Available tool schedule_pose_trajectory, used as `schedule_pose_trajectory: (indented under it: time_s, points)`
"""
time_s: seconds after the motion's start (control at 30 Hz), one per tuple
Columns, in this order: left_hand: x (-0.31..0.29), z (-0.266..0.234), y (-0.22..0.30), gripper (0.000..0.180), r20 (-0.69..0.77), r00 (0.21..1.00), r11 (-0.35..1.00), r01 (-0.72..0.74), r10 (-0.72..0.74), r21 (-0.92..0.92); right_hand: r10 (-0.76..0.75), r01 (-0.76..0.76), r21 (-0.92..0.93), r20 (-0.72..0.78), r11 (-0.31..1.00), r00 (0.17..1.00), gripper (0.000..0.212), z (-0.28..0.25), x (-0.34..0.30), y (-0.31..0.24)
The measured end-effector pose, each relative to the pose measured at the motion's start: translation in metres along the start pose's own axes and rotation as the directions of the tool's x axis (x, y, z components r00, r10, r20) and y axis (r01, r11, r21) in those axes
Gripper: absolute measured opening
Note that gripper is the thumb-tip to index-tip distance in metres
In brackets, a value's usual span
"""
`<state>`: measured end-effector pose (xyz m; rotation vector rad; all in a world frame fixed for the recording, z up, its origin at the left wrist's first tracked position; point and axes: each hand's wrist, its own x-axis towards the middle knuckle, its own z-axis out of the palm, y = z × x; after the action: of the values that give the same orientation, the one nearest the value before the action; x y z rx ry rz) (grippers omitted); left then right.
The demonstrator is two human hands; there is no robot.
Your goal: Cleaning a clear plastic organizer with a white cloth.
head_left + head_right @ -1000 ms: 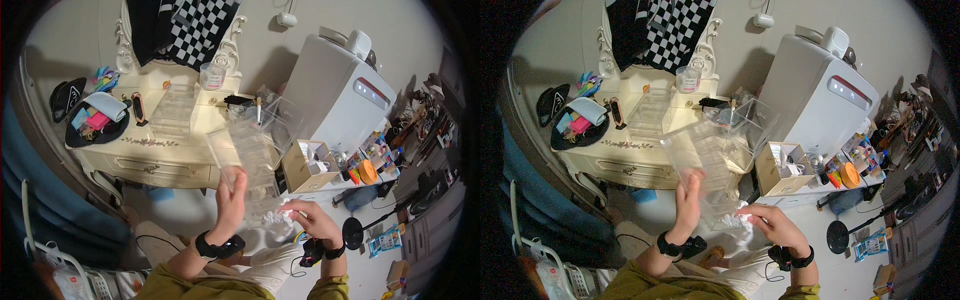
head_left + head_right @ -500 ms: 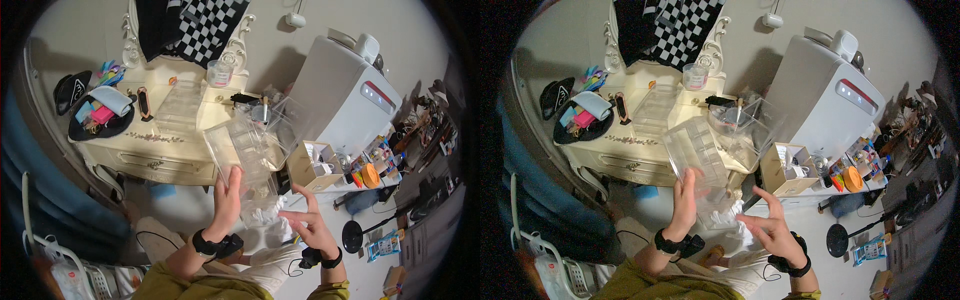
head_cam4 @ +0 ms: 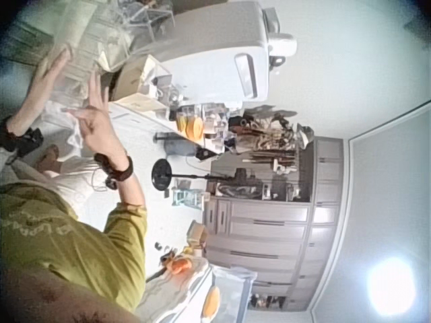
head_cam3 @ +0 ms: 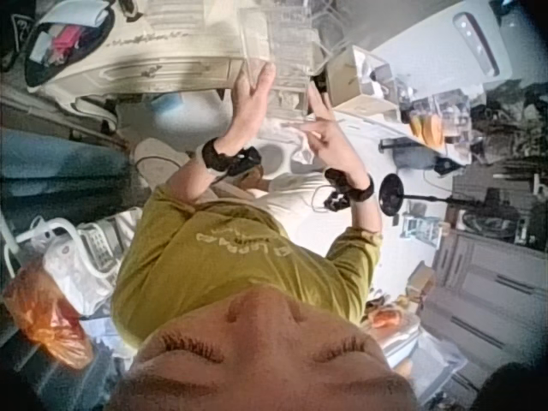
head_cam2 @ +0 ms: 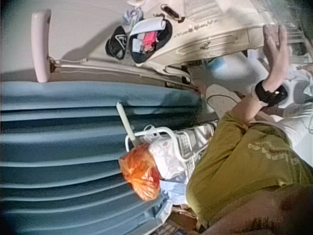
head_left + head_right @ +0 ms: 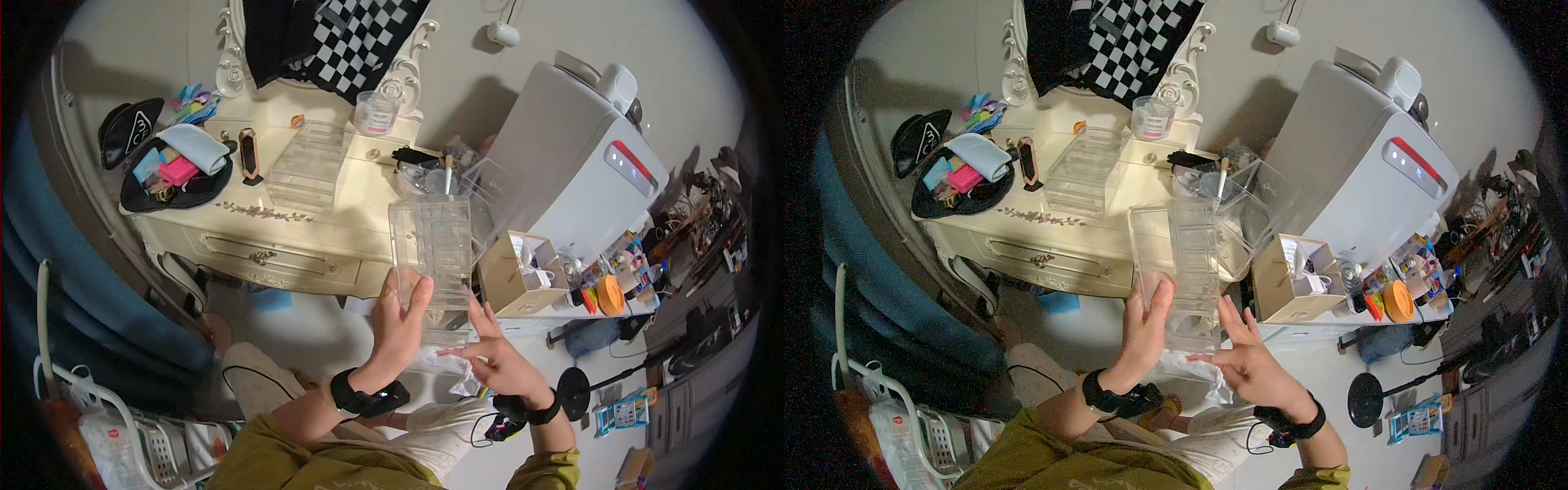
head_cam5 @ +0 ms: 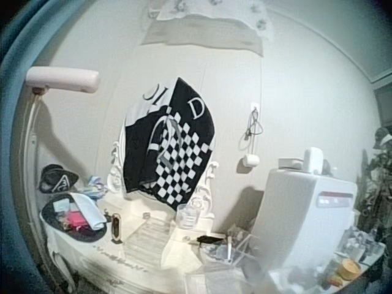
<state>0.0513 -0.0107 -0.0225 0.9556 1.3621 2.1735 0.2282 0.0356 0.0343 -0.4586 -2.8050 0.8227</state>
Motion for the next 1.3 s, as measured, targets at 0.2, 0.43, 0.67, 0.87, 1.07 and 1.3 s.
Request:
schedule_pose_trajectory:
  time_s: [0.2,0.43,0.67,0.87,1.07,1.3]
  points:
    - [0.006,-0.003,0.001,0.037,0.075,0.989,0.989,0.134,-0.129,-0.063,0.003,0.018,0.051,-0.399,0.999,0.917,0.048,0.01,-0.007,-0.01]
    - [0.007,0.004,0.018,0.036,0.019,1.0,0.999,0.009,-0.01,0.05,0.028,-0.024,0.052,-0.081,0.998,0.996,0.061,0.008,-0.004,-0.01]
    - [0.012,0.008,0.02,0.037,0.11,0.992,0.988,-0.069,0.054,0.14,0.091,-0.102,0.065,0.157,0.993,0.983,0.064,-0.001,0.001,-0.007]
    - [0.02,0.003,0.006,0.042,0.128,0.986,0.994,0.109,-0.107,-0.009,-0.008,0.009,0.021,-0.008,1.0,1.0,0.072,0.008,0.002,-0.014]
    - [0.016,0.007,0.024,0.045,0.191,0.981,0.987,-0.002,-0.028,0.159,0.093,-0.126,0.104,0.273,0.987,0.958,0.076,0.002,0.005,-0.016]
    - [0.02,0.007,0.011,0.049,0.266,0.962,0.941,-0.138,0.054,0.308,0.232,-0.232,-0.073,0.557,0.97,0.797,0.076,-0.014,0.017,-0.018]
